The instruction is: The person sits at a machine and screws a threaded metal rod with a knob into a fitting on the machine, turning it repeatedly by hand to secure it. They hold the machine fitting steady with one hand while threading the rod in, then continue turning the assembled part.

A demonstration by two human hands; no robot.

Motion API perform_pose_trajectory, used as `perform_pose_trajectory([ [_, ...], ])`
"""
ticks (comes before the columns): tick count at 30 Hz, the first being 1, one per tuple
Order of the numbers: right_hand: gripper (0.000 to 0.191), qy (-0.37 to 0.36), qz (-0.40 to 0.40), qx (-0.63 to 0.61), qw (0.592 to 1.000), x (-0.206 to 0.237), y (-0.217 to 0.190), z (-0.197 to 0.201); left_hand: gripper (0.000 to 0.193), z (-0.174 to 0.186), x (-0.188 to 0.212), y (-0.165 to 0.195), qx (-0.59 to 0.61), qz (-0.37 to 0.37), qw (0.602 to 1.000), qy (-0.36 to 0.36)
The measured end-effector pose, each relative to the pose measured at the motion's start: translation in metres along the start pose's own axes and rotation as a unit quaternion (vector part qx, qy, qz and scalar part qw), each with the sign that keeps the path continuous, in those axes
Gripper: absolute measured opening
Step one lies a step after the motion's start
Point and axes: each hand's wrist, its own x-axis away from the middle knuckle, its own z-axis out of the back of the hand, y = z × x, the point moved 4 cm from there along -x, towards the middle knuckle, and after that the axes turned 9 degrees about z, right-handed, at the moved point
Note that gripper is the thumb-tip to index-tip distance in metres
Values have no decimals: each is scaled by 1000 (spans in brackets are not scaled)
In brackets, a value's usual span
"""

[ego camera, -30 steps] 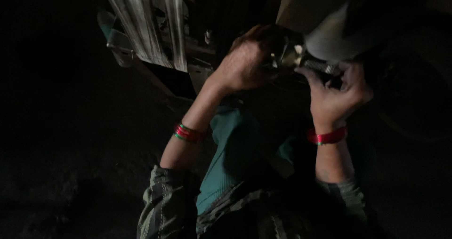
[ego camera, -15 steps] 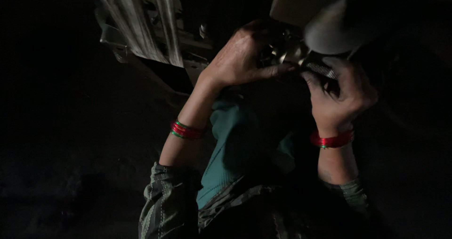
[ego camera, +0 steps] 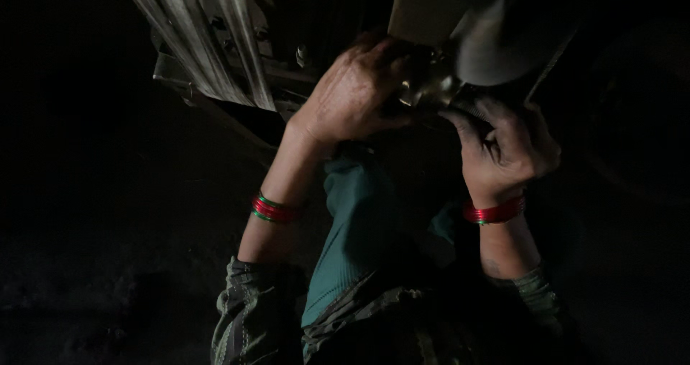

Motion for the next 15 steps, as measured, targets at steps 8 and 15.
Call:
perform_pose_trajectory([
  [8,37,16,12,-2,1000,-7,-5,-1,50,8,-8,-10,-4,-40,999,0],
  [15,36,-8,51,133,990,-4,-13,3,50,5,-11,-14,13,-27,999,-33],
])
